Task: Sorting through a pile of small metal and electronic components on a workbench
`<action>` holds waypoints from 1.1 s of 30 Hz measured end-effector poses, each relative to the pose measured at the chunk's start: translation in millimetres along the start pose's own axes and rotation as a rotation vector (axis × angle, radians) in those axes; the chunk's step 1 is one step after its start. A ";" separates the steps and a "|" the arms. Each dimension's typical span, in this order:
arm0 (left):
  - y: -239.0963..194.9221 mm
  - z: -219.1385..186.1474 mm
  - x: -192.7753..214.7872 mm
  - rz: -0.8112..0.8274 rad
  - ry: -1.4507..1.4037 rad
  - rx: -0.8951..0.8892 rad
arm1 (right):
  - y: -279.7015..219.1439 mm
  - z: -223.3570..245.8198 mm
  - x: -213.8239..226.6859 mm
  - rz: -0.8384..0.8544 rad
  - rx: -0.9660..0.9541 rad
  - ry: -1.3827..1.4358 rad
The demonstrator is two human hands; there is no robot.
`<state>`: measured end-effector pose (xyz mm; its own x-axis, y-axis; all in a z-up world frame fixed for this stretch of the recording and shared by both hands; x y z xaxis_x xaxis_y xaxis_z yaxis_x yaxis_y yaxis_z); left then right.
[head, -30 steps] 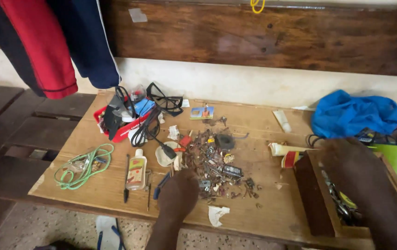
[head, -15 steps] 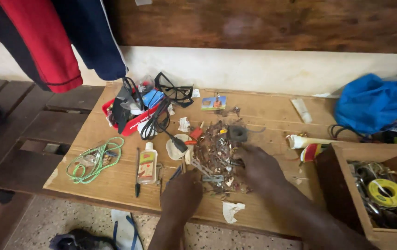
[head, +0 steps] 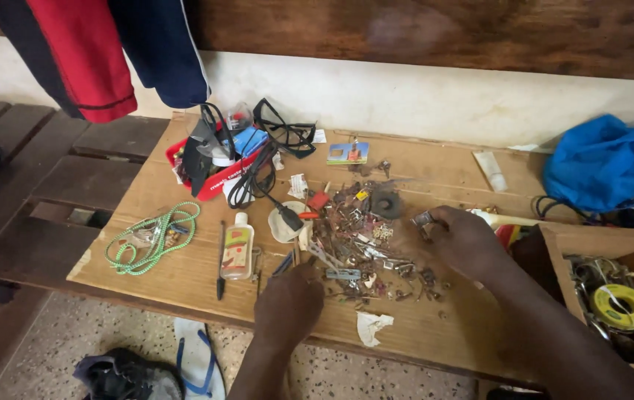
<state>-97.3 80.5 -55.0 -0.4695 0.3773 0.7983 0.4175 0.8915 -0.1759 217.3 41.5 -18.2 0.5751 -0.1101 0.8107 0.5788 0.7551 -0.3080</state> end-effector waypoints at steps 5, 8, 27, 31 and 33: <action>8.4 -12.6 -7.0 -0.029 0.155 -0.173 | -11.9 4.2 -3.5 0.274 -0.234 0.280; 11.5 -9.8 -13.0 -0.011 0.131 -0.091 | -18.7 11.0 -3.4 0.333 -0.225 0.260; 9.0 -11.0 -15.6 -0.031 0.057 0.022 | -28.5 73.0 -84.7 -0.058 0.309 -0.296; 11.1 -14.6 -13.4 -0.085 0.172 -0.077 | -15.7 62.9 -73.4 -0.051 0.354 -0.072; 11.7 -18.4 -3.2 -0.106 0.187 -0.096 | -8.4 58.7 -60.4 0.045 0.288 -0.026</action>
<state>-76.6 85.1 -49.1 -0.3660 0.2223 0.9037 0.4497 0.8924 -0.0374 143.8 79.8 -35.3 0.5790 -0.0586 0.8132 0.3633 0.9115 -0.1930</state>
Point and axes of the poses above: each hand's wrist, its own y-axis towards the middle knuckle, its own x-axis out of the back of the hand, z = x × y, the point moved 6 cm from there along y, towards the middle knuckle, and after that the axes turned 14 degrees about -x, right-handed, at the moved point
